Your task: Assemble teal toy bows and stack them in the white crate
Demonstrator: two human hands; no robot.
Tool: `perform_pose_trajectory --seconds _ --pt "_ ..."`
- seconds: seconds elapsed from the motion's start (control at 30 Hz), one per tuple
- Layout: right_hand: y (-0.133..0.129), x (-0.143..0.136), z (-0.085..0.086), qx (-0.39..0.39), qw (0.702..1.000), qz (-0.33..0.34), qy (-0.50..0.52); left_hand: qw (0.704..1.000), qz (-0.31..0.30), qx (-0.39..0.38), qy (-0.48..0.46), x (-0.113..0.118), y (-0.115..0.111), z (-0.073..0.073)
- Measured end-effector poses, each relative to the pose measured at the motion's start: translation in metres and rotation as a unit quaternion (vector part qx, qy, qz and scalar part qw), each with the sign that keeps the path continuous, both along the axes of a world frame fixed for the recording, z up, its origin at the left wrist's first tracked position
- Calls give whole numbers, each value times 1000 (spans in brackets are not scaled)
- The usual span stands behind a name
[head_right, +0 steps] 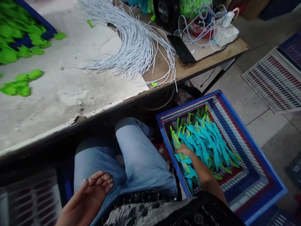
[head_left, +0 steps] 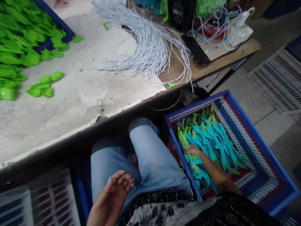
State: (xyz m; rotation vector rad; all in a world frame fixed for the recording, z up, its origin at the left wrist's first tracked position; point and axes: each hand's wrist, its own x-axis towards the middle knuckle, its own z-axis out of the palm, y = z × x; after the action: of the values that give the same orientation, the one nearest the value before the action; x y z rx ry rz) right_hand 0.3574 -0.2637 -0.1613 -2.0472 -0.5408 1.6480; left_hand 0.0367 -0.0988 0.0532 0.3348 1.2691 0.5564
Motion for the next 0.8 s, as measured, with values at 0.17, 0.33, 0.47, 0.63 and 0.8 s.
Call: perform_pose_trajectory --seconds 0.17,0.33,0.47,0.63,0.8 --pt "-59 34 45 35 995 -95 21 990 -124 69 -20 9 -6 -2" --pt "-137 68 125 50 983 -177 -21 941 -312 133 -18 47 -20 -4" --pt "-130 44 139 56 980 -185 -39 896 -415 146 -63 74 -48 -11" --pt "-76 -8 113 37 994 -98 -11 862 -482 138 -78 77 -71 -20" --pt "-55 25 142 49 993 -106 -30 871 -471 121 -65 73 -61 -19"
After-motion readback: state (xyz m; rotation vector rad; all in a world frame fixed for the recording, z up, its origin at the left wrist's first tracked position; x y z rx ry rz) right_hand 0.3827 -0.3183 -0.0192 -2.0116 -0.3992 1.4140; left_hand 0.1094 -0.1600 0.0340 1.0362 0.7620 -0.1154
